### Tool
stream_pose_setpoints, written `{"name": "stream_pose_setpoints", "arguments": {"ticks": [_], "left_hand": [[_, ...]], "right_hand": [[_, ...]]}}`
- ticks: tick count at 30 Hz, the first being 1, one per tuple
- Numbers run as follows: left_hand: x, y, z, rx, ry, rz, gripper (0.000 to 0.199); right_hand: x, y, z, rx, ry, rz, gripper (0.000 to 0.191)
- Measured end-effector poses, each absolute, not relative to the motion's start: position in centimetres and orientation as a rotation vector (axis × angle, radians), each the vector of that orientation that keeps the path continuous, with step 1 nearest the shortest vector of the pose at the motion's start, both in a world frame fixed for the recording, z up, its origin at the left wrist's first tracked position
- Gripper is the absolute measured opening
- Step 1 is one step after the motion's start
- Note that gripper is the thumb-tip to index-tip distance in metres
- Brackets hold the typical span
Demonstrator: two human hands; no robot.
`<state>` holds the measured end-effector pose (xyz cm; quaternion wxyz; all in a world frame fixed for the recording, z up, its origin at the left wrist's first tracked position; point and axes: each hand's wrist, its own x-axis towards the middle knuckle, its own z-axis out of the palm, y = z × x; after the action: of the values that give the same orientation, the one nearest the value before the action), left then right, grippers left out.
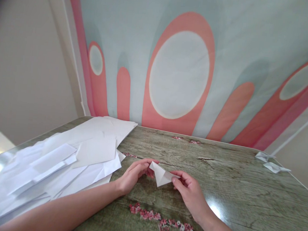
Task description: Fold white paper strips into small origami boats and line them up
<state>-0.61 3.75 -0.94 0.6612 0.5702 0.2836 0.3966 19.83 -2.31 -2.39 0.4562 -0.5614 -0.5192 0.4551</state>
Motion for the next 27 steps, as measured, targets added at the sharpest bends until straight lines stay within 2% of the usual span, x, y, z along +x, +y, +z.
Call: {"name": "stream_pose_setpoints", "arguments": {"ticks": [18,27], "left_hand": [[-0.48,3.42,-0.50,1.448,0.698,0.882,0.048],[-0.55,3.34,-0.52,1.476,0.615,0.891,0.036]], "right_hand": [[19.95,-2.24,-2.69,-1.391,-1.285,1.103,0.030],[20.03,-2.25,-2.71,-1.387,-1.303,1.112,0.031]]}}
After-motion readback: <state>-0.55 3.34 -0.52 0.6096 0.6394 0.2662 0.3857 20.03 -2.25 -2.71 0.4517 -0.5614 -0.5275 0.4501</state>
